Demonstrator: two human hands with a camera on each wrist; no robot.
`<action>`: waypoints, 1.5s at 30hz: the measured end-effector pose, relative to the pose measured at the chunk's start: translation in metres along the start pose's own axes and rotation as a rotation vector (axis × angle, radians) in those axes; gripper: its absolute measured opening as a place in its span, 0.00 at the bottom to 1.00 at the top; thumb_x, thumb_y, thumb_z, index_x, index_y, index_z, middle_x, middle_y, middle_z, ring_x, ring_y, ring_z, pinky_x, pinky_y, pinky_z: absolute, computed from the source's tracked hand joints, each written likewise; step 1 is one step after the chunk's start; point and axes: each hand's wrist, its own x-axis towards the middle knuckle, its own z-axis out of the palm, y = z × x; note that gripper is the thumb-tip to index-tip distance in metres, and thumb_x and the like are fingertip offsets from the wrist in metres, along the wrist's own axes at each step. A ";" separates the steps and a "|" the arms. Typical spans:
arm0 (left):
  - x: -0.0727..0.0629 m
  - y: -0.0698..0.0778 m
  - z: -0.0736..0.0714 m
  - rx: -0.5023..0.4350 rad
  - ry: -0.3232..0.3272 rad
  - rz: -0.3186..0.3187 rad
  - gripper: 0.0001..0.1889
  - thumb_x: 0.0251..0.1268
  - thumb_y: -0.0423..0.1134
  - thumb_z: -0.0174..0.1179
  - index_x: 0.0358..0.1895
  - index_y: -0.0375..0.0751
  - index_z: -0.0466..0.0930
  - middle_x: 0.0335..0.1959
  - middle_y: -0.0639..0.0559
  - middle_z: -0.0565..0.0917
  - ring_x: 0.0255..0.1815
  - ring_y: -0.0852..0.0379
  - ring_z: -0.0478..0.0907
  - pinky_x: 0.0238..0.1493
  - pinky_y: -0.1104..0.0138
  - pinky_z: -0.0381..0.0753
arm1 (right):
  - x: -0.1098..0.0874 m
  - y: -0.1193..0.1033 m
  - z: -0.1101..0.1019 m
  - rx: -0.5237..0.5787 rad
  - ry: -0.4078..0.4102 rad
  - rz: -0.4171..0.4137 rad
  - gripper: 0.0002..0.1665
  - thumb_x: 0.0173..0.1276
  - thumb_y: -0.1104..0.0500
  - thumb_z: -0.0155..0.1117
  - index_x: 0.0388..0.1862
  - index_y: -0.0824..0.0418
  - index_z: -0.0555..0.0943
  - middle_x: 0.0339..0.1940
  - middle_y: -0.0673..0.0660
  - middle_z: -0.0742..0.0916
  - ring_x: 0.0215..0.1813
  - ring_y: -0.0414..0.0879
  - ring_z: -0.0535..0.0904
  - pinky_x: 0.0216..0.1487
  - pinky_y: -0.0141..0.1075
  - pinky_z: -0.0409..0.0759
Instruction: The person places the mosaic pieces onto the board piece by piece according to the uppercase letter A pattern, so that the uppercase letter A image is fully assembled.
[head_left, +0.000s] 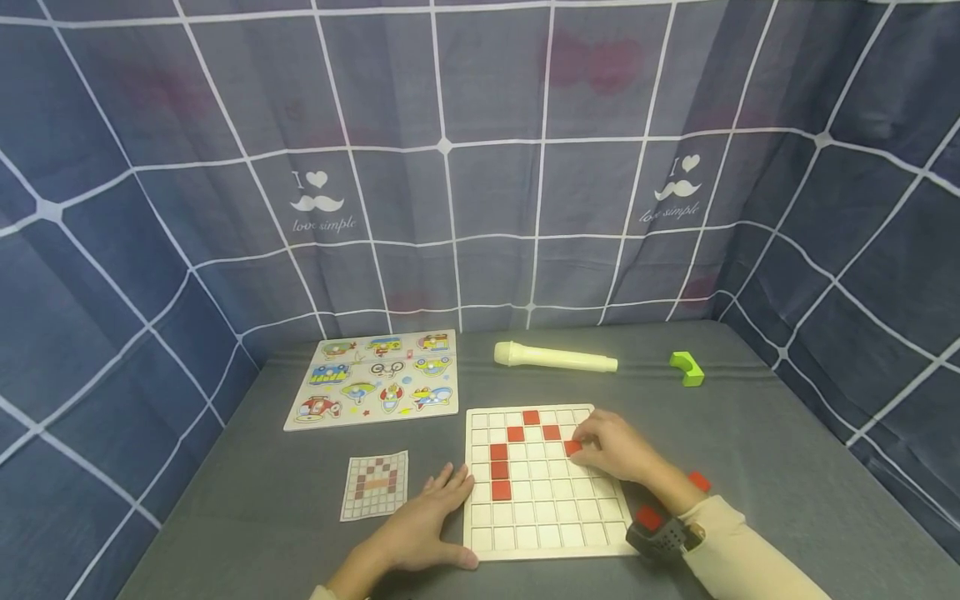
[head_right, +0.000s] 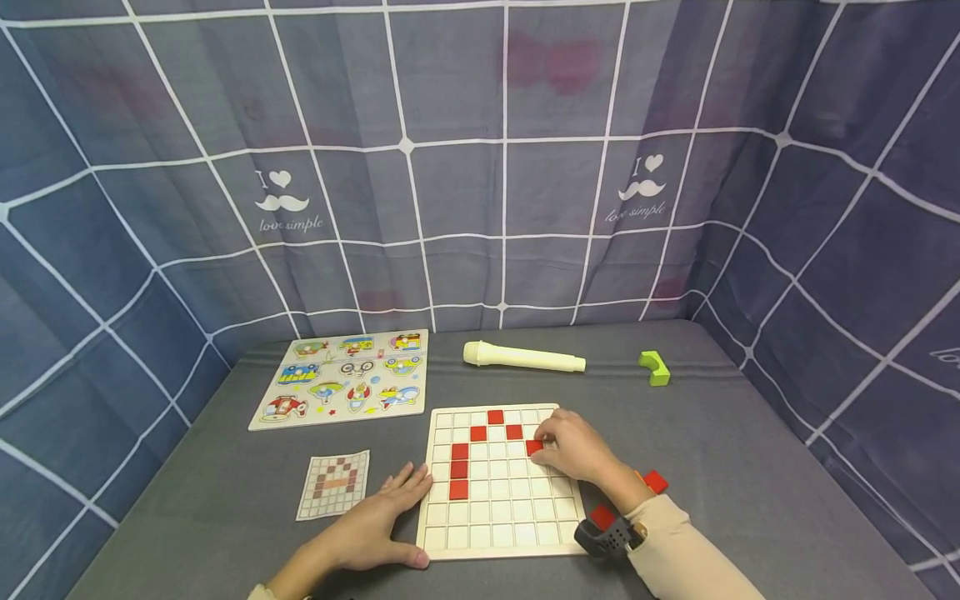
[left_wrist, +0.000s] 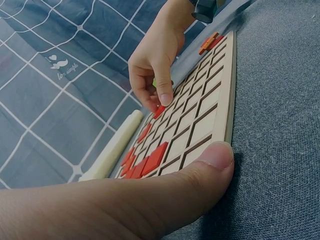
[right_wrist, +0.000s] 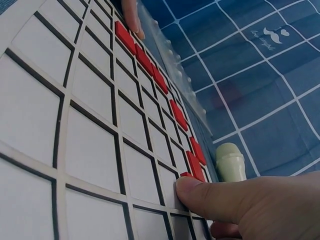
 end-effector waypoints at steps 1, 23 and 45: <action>0.000 0.000 0.000 0.000 0.000 0.000 0.57 0.45 0.66 0.70 0.76 0.36 0.58 0.80 0.40 0.53 0.81 0.35 0.47 0.74 0.38 0.54 | 0.000 0.000 0.000 -0.001 0.002 -0.002 0.12 0.54 0.54 0.76 0.36 0.57 0.86 0.34 0.48 0.85 0.38 0.41 0.78 0.43 0.37 0.78; 0.000 0.003 0.000 0.002 0.002 0.005 0.57 0.45 0.66 0.70 0.75 0.35 0.58 0.79 0.39 0.53 0.80 0.35 0.47 0.74 0.38 0.53 | -0.002 0.002 -0.001 0.001 0.009 0.006 0.12 0.55 0.53 0.76 0.37 0.56 0.87 0.34 0.47 0.85 0.37 0.40 0.77 0.42 0.36 0.78; 0.000 0.001 -0.001 0.007 -0.001 0.005 0.58 0.45 0.67 0.69 0.76 0.36 0.57 0.80 0.40 0.52 0.81 0.36 0.47 0.74 0.39 0.54 | -0.003 0.001 0.001 0.018 0.021 0.016 0.12 0.56 0.53 0.76 0.38 0.55 0.88 0.32 0.47 0.82 0.34 0.37 0.73 0.36 0.30 0.72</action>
